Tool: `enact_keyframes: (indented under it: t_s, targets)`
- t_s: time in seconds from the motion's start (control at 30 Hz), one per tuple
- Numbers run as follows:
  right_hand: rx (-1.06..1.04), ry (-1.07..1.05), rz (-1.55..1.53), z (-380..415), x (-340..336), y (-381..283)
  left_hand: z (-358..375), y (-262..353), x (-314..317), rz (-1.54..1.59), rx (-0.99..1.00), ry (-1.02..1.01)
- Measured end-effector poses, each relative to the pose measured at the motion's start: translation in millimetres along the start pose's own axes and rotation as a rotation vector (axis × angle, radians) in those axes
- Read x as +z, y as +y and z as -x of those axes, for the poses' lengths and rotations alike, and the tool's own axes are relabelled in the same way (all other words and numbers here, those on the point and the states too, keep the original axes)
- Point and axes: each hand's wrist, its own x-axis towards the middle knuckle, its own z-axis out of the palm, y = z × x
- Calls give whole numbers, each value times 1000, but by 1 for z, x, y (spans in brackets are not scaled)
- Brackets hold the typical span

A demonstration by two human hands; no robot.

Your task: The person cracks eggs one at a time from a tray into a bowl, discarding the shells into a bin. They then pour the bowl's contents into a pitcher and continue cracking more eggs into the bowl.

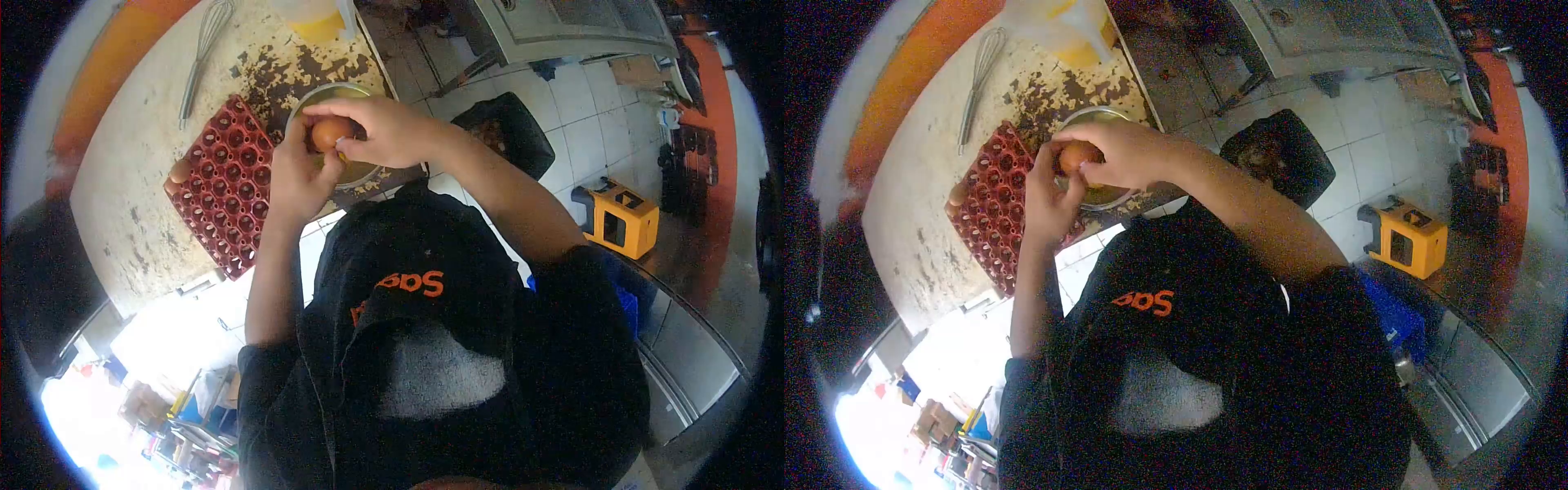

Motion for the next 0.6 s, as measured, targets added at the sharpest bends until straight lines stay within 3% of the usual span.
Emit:
enact_keyframes:
  t_s: [0.17, 0.23, 0.33, 0.6]
  targets:
    - [-69, 64, 34, -20, 11, 12, -11, -6, 5, -245, 56, 78]
    - [37, -8, -129, -26, 11, 14, -17, -10, 6, -428, 202, 139]
    - [187, -69, -99, -39, 13, 10, -24, -11, 3, -527, 306, 197]
    - [27, 86, 24, -41, 18, 0, -26, -11, -4, -579, 389, 240]
